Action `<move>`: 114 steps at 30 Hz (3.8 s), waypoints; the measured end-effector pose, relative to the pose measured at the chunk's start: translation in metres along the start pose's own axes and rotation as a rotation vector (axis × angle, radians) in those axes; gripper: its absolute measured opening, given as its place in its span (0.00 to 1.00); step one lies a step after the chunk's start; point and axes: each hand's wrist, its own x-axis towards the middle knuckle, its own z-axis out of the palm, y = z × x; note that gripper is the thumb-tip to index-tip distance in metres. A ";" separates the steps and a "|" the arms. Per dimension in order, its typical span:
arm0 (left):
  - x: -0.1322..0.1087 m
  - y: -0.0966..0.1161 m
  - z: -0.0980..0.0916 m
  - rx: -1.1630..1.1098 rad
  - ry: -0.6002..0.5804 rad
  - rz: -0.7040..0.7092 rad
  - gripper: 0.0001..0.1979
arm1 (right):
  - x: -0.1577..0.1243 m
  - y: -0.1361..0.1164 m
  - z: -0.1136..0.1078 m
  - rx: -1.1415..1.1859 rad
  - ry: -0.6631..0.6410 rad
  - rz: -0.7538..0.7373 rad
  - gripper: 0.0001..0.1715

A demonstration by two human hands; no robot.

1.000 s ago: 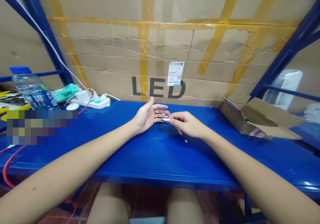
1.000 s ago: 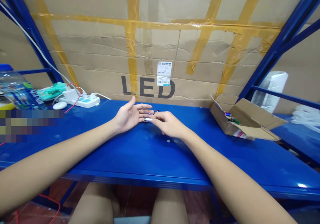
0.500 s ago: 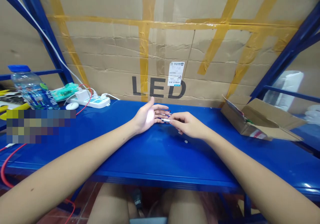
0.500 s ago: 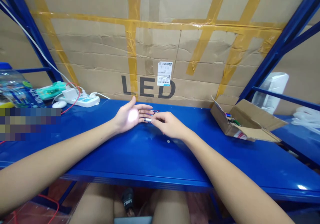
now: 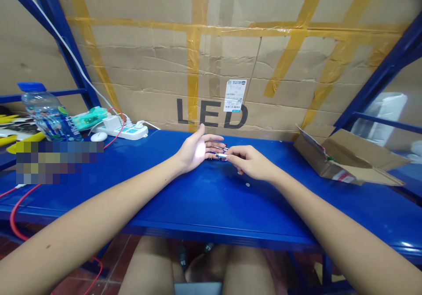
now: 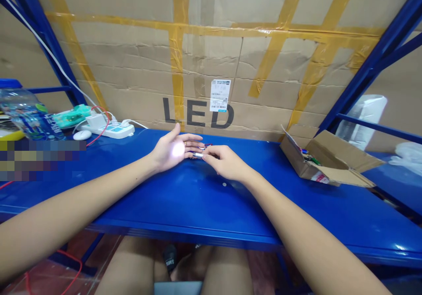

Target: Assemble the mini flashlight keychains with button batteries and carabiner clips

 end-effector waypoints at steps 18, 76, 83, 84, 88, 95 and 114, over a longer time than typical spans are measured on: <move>0.000 0.001 0.002 -0.017 0.009 -0.008 0.36 | 0.002 0.002 -0.004 -0.050 0.287 0.025 0.12; 0.032 0.007 -0.026 0.716 0.265 0.262 0.03 | 0.050 0.053 -0.015 0.195 0.295 0.118 0.07; 0.074 0.000 -0.060 0.895 0.347 0.281 0.04 | 0.098 0.088 -0.013 0.133 0.372 0.127 0.05; 0.079 -0.003 -0.066 0.919 0.362 0.282 0.04 | 0.102 0.094 -0.011 0.098 0.375 0.141 0.04; 0.094 -0.015 -0.082 0.959 0.380 0.246 0.03 | 0.108 0.112 -0.004 -0.051 0.354 0.169 0.07; 0.091 -0.019 -0.082 1.067 0.314 0.241 0.09 | 0.106 0.114 0.003 -0.211 0.238 0.169 0.13; 0.086 -0.015 -0.078 1.218 0.235 0.177 0.11 | 0.095 0.105 0.005 -0.346 0.215 0.067 0.19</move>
